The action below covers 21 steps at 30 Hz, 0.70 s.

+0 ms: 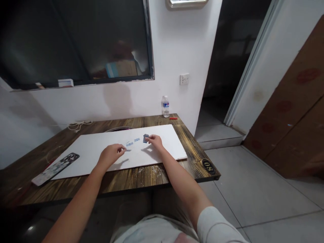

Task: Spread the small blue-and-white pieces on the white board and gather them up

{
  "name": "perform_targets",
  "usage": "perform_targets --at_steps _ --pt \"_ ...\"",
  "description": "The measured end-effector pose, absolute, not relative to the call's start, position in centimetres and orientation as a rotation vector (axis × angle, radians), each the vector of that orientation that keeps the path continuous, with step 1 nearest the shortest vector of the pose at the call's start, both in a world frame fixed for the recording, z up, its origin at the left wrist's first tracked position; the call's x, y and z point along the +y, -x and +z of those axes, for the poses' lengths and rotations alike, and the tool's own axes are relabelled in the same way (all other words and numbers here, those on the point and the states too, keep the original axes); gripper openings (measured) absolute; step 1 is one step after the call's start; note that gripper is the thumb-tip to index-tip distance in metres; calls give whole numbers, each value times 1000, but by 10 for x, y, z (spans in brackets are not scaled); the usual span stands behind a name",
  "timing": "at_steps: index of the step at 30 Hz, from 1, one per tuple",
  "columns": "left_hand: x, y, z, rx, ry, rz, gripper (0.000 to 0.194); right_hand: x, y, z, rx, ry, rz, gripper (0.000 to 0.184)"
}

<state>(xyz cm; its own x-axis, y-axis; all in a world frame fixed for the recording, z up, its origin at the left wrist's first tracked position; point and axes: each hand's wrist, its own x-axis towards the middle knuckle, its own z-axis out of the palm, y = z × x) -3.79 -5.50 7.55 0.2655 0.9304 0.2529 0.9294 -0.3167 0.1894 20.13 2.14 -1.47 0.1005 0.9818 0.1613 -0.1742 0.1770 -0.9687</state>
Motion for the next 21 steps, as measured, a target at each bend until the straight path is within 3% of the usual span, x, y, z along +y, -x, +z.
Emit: perform_targets --at_steps 4,8,12,21 --pt "-40 20 85 1844 -2294 815 16 20 -202 -14 -1116 984 1116 38" --pt "-27 -4 72 1557 -1908 1085 17 19 -201 -11 -1126 969 1157 43" --pt "-22 -30 49 1313 -1418 1204 28 20 -201 -11 -1136 936 1217 46" --pt "-26 -57 29 1255 -1075 1336 23 19 -197 -16 -1130 773 1259 41"
